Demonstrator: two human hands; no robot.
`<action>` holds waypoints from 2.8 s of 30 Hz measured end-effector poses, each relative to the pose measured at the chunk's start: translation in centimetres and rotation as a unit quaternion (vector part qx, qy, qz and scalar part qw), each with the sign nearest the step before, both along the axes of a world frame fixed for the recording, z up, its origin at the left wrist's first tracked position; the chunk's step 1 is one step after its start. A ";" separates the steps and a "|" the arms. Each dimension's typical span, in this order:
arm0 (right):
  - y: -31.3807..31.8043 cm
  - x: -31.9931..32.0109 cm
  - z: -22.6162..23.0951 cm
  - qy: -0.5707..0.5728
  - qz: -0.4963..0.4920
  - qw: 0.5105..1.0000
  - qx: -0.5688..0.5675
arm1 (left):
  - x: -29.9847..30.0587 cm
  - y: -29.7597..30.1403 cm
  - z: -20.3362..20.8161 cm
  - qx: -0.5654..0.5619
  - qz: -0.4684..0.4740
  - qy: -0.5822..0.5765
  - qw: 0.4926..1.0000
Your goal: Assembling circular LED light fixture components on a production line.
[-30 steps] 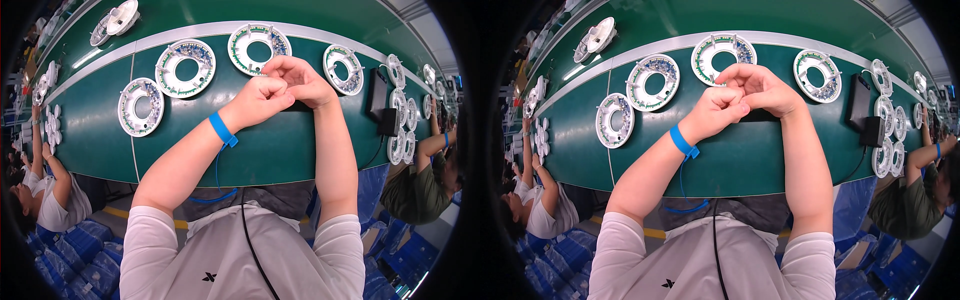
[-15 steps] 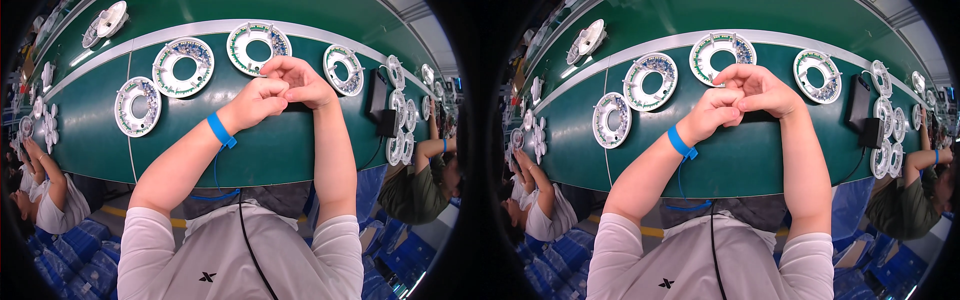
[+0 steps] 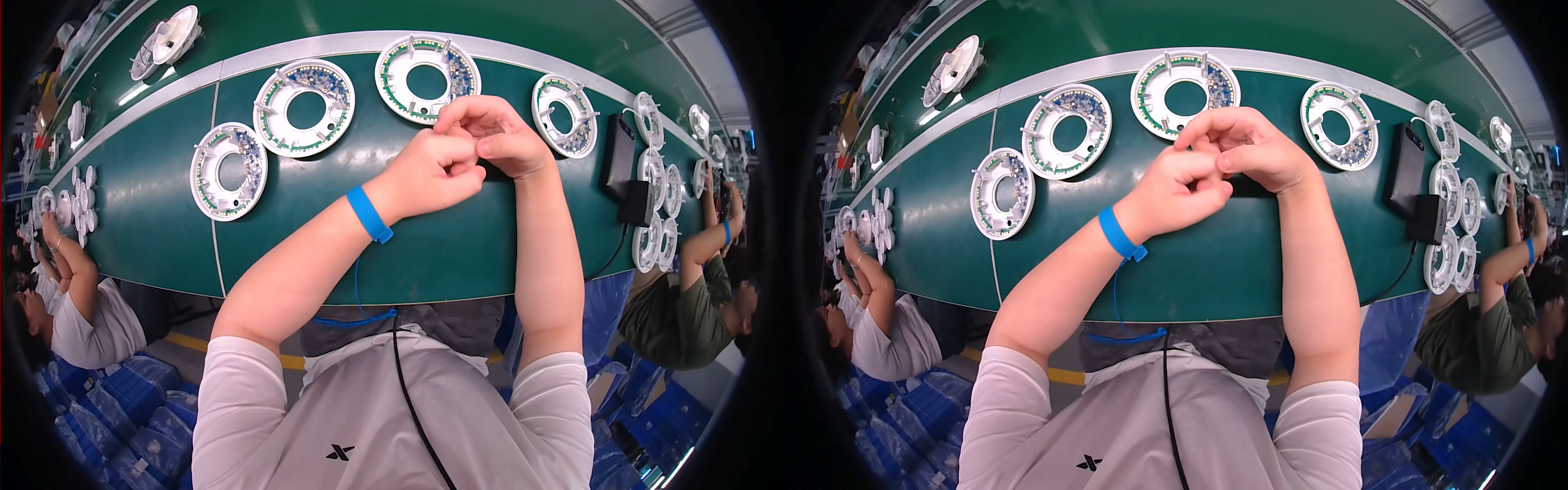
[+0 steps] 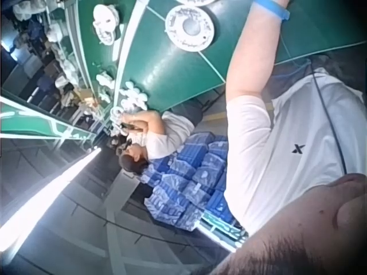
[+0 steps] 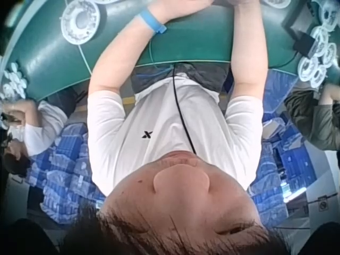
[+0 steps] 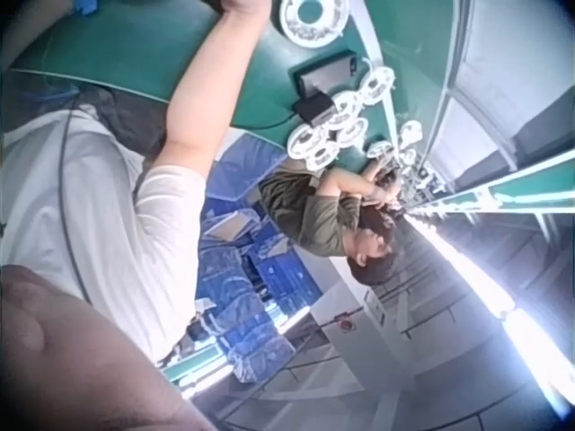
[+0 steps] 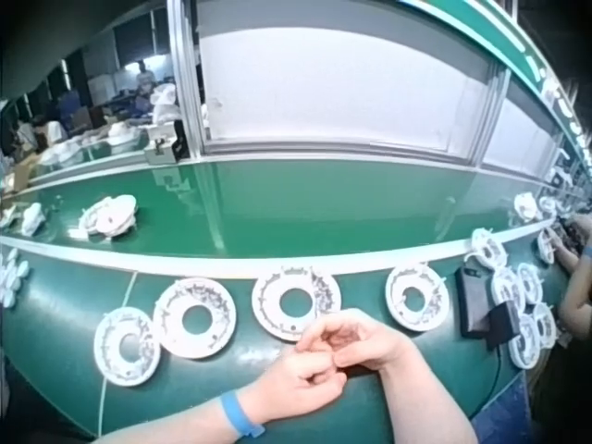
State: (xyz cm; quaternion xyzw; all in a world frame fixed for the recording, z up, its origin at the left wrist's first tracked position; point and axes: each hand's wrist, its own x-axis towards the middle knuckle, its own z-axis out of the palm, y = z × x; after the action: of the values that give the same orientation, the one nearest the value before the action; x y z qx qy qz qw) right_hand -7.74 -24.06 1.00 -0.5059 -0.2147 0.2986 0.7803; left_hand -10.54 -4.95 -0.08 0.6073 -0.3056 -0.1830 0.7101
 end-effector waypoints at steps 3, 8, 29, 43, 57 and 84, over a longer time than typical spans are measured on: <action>0.1 0.0 0.0 -0.005 0.005 1.000 0.026 | -0.4 -0.3 -0.3 0.103 0.059 -0.232 0.965; 0.2 -0.1 0.5 -0.005 0.015 1.000 0.000 | -0.4 -0.7 -1.2 0.175 0.100 -0.336 0.920; 0.9 -0.8 1.5 -0.023 0.016 0.994 -0.103 | -0.2 -0.6 -0.9 0.197 0.036 -0.238 0.950; 0.9 -0.5 1.1 -0.058 0.003 0.995 -0.077 | -0.2 -0.3 0.0 0.176 0.048 -0.170 0.968; 1.9 -0.8 0.9 -0.147 -0.056 0.987 -0.012 | 0.0 -0.3 0.3 0.071 0.052 -0.168 0.982; 2.3 -1.0 1.1 -0.216 -0.111 0.968 -0.057 | 0.4 -0.4 0.2 0.030 0.028 -0.020 0.999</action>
State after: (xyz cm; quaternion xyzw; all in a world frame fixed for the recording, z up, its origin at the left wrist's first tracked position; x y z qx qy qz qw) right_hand -8.69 -21.76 2.13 -0.6225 -0.3035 0.1052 0.7136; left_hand -10.16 -5.34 0.14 0.6406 -0.2972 -0.1598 0.6898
